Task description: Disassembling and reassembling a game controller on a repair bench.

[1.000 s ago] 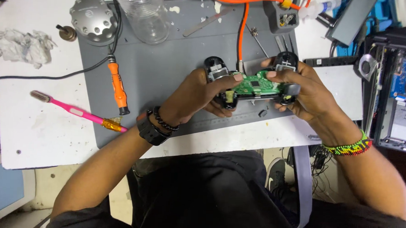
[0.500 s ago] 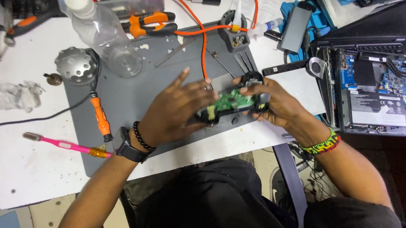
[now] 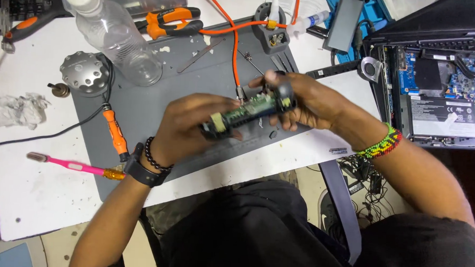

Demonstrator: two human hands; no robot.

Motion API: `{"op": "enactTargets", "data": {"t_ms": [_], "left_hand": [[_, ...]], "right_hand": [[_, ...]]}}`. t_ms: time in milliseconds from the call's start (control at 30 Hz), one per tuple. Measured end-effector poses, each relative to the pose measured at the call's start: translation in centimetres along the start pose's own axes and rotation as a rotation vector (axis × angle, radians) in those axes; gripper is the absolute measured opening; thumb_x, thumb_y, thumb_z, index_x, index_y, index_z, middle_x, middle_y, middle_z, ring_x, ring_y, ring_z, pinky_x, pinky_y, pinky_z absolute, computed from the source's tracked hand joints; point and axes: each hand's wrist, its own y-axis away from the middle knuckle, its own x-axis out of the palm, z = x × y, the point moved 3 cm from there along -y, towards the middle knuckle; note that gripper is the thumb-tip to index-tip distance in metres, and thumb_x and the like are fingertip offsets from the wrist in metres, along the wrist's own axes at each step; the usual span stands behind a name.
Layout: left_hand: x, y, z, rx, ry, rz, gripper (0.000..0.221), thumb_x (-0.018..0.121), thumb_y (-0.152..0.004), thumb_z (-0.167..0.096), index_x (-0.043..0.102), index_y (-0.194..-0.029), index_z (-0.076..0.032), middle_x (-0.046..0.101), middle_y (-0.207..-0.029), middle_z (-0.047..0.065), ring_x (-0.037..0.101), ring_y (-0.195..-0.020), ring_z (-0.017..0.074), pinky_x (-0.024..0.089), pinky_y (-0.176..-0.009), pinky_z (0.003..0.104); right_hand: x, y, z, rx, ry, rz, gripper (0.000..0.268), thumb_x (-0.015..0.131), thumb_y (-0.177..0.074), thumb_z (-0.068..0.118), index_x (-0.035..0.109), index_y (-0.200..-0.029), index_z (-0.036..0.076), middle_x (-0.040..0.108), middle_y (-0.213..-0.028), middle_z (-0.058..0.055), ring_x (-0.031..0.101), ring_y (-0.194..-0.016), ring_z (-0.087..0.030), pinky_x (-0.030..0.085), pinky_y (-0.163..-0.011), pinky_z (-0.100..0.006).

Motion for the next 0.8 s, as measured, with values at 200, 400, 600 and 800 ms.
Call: {"op": "enactTargets", "data": {"t_ms": [200,400,600,800], "left_hand": [[-2.0,0.3,1.7,-0.156,0.029,-0.227,0.037,0.09,-0.083,-0.025,0.075,-0.109,-0.002,0.074,-0.1,0.012,0.074,-0.089,0.0316,0.058,-0.082,0.04],[-3.1,1.2,3.3,-0.246,0.054,-0.433,0.027,0.08,-0.097,-0.022,0.072,-0.106,0.003,0.069,-0.09,0.015,0.061,-0.086,0.0172,0.054,-0.076,0.037],[-2.9,0.9,2.8,-0.196,-0.005,-0.498,0.029,0.082,-0.096,-0.023,0.07,-0.1,0.003,0.065,-0.086,0.016,0.066,-0.081,0.0225,0.052,-0.072,0.035],[-2.2,0.1,1.8,-0.141,-0.049,-0.451,0.027,0.08,-0.097,-0.022,0.071,-0.102,0.002,0.068,-0.091,0.018,0.071,-0.085,0.0318,0.054,-0.075,0.039]], "right_hand": [[-2.7,-1.2,0.5,-0.154,0.162,0.23,0.093,0.042,-0.101,0.064,0.032,-0.145,-0.017,0.069,-0.07,-0.028,0.074,-0.053,-0.025,0.065,-0.044,-0.031],[-2.8,2.8,1.1,-0.361,0.893,-0.14,0.07,0.061,-0.096,0.037,0.044,-0.154,0.003,0.074,-0.079,-0.018,0.074,-0.065,-0.03,0.062,-0.064,-0.042],[-2.9,4.9,-4.9,-0.594,1.17,-0.297,0.041,0.079,-0.088,0.017,0.069,-0.125,0.002,0.079,-0.1,-0.014,0.077,-0.088,-0.034,0.061,-0.08,-0.043],[-2.8,4.0,-8.6,-0.833,1.409,-0.223,0.019,0.069,-0.096,0.011,0.077,-0.113,0.007,0.076,-0.114,-0.012,0.073,-0.104,-0.033,0.059,-0.086,-0.04]]}}
